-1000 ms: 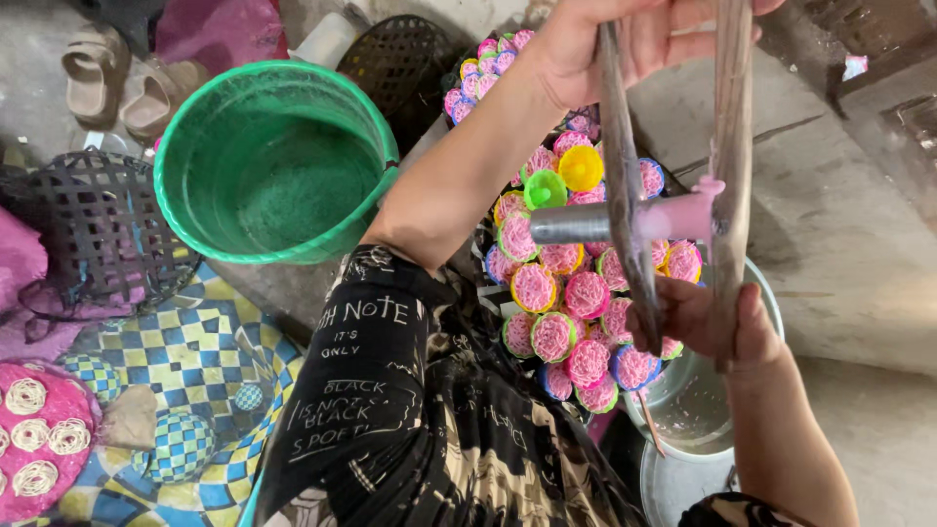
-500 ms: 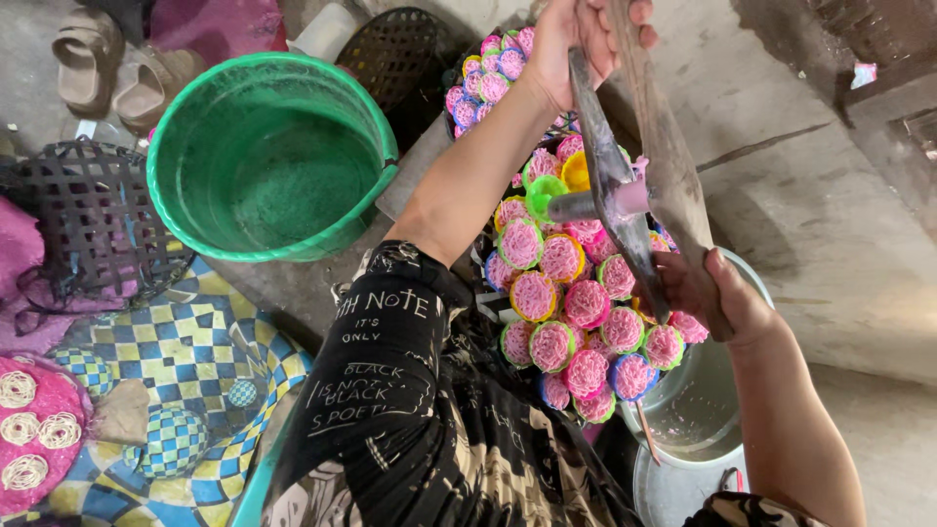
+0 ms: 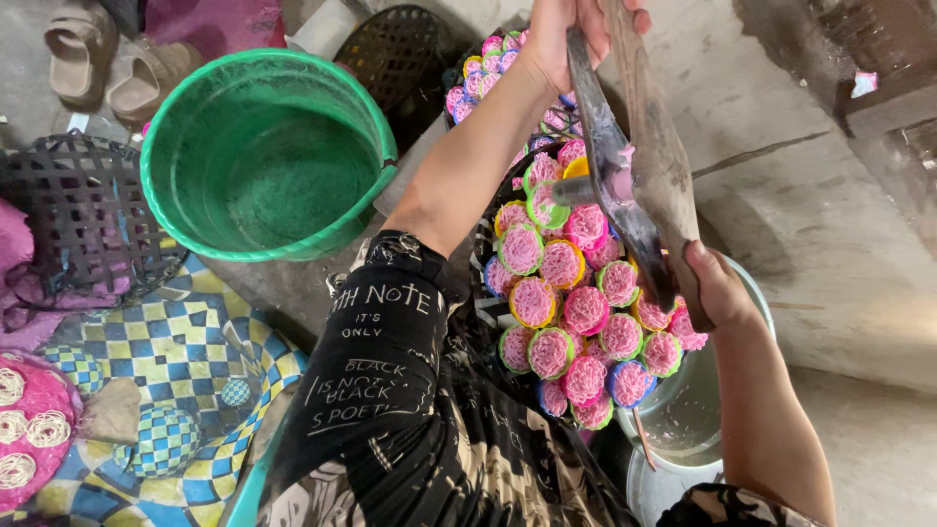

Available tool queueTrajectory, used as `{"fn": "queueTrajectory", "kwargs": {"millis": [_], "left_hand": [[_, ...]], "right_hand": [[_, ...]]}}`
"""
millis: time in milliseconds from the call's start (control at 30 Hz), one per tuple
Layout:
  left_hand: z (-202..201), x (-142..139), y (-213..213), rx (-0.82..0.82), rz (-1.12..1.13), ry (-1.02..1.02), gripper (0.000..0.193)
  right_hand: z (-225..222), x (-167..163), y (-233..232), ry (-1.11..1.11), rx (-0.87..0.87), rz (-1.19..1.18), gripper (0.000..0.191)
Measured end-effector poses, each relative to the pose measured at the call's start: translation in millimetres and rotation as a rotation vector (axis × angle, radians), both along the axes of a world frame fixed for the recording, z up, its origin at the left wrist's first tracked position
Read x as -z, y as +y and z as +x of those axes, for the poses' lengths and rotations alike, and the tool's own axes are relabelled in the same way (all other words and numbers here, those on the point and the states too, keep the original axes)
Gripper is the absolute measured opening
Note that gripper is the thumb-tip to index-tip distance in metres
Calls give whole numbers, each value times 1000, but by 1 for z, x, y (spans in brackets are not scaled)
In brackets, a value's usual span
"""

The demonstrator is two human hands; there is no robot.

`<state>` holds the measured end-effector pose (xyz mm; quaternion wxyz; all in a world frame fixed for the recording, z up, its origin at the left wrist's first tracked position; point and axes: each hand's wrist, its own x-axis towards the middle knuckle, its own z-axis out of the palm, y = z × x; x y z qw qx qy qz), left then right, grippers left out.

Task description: The person scoops pink paste from a basin into a handheld wooden extruder, then presses it with a wooden stick to extrude the paste in thin strands over colorful cups, building up a decorative layer on each cup. They repeat the loading, pressing, and cutting of strands while adding finished cups to a growing batch.

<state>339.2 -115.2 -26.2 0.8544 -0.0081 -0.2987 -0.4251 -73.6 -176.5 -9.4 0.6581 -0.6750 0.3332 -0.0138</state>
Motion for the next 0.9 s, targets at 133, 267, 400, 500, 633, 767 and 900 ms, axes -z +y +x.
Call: {"fn": "queueTrajectory", "kwargs": {"millis": [133, 267, 400, 500, 633, 767, 900], "left_hand": [[-19, -3, 5, 102, 44, 76, 44], [-22, 5, 10, 129, 97, 97, 46], [-9, 16, 11, 27, 285, 95, 44], [-3, 18, 11, 2, 292, 82, 42], [-8, 11, 10, -24, 251, 100, 42], [-21, 3, 13, 38, 241, 150, 41], [-23, 10, 15, 105, 282, 61, 48]], "right_hand": [[-13, -11, 15, 40, 45, -61, 61], [-8, -13, 36, 63, 54, 16, 61], [11, -10, 49, 9, -30, -20, 67], [21, -10, 51, 47, 3, -125, 65], [19, -14, 51, 77, 51, -240, 64], [6, -16, 56, 87, 129, -192, 60], [-1, -11, 67, 39, 54, -80, 74]]}}
